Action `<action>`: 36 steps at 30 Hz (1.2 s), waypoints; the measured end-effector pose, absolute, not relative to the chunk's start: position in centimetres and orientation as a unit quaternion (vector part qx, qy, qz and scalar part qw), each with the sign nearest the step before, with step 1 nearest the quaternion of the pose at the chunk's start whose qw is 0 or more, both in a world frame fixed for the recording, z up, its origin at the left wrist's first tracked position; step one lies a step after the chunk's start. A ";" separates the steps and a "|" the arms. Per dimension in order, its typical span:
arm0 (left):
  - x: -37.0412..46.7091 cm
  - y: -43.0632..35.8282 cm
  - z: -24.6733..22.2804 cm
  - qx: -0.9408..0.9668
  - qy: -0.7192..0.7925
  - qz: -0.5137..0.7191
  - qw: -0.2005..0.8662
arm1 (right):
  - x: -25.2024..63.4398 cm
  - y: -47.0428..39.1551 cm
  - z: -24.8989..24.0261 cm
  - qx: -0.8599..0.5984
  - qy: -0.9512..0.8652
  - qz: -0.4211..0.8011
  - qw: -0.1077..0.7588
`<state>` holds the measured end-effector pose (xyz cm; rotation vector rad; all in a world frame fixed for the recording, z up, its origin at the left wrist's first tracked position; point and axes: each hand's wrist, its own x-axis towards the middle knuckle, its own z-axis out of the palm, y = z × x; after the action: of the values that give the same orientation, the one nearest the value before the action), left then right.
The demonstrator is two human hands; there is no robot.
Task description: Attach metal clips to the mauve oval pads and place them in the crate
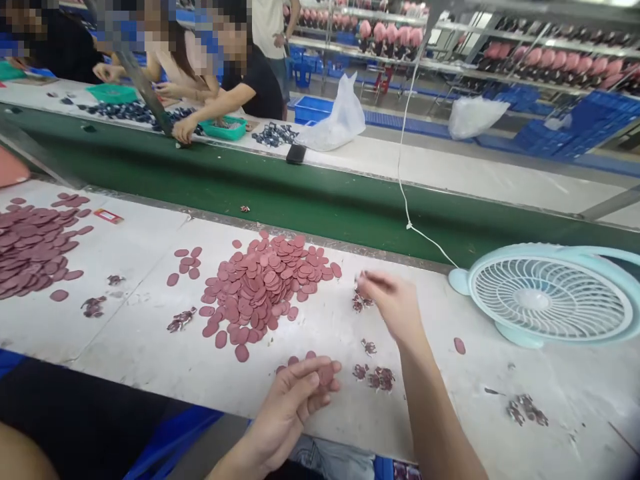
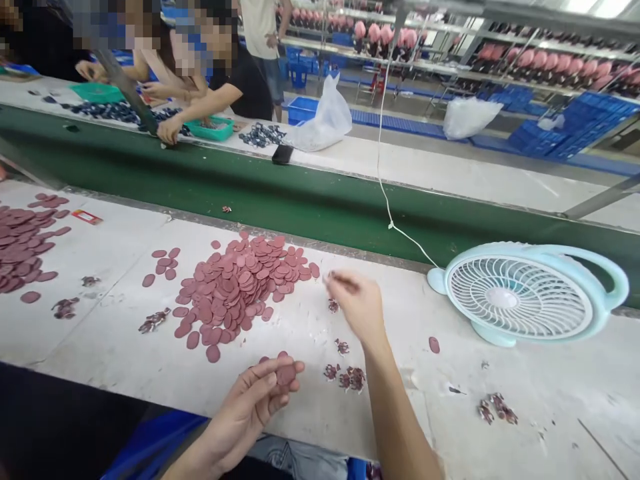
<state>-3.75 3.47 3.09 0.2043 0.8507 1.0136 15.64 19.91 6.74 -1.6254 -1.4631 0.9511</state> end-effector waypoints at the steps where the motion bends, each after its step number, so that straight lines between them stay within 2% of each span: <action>1: -3.8 3.7 3.0 0.105 0.394 0.470 0.783 | 15.7 16.7 6.7 -0.624 -0.564 0.397 0.368; 4: -3.5 3.9 2.8 0.137 0.392 0.462 0.784 | 15.9 8.4 6.1 -0.564 -0.478 0.544 0.395; 7: -2.7 3.6 2.7 0.178 0.396 0.449 0.781 | 16.0 3.5 5.5 -0.538 -0.390 0.619 0.418; 13: -1.3 2.7 2.0 0.221 0.388 0.421 0.790 | 15.6 1.5 6.2 -0.596 -0.338 0.594 0.421; 23: -0.5 2.7 2.3 0.188 0.379 0.415 0.806 | 16.4 1.4 5.9 -0.579 -0.374 0.601 0.404; 36: 0.3 2.5 2.6 0.214 0.376 0.445 0.785 | 16.0 1.2 5.4 -0.578 -0.334 0.611 0.427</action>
<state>0.30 2.49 2.58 0.4608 0.8104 0.9593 15.99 1.20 5.35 -1.4442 -0.8340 1.5257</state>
